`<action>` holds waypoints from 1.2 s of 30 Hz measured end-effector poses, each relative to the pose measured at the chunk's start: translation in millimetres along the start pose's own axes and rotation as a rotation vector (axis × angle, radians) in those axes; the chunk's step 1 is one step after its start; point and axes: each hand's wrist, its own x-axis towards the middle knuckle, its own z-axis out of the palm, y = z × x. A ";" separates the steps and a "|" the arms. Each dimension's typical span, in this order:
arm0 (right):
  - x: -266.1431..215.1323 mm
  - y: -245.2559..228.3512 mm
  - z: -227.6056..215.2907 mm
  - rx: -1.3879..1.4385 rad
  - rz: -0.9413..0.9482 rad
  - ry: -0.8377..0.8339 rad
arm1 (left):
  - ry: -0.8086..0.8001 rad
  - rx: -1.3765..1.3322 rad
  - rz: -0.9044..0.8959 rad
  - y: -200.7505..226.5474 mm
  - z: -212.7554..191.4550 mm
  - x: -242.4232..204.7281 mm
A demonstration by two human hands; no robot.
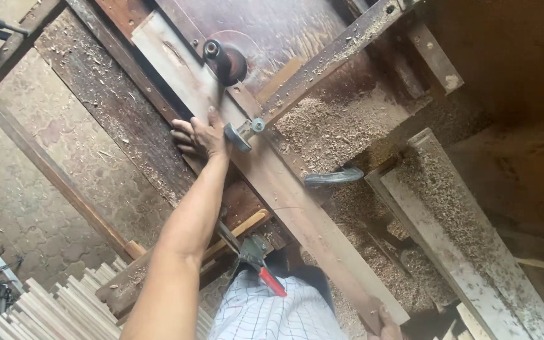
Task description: The recorder uses a router machine to shape the edges of wooden planks in a workshop.
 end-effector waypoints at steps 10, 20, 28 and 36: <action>17.8 -40.1 107.4 0.518 -0.024 0.146 | 0.039 -0.054 -0.014 26.5 -20.6 46.6; -12.4 -94.8 195.5 0.504 -0.084 0.023 | 0.012 -0.063 -0.005 50.4 -36.7 115.4; -39.5 -148.6 274.4 0.486 -0.081 0.040 | -0.011 -0.070 -0.019 62.6 -37.8 172.6; -30.3 -170.2 326.9 0.526 -0.072 0.017 | -0.080 -0.085 -0.089 87.4 -53.2 235.4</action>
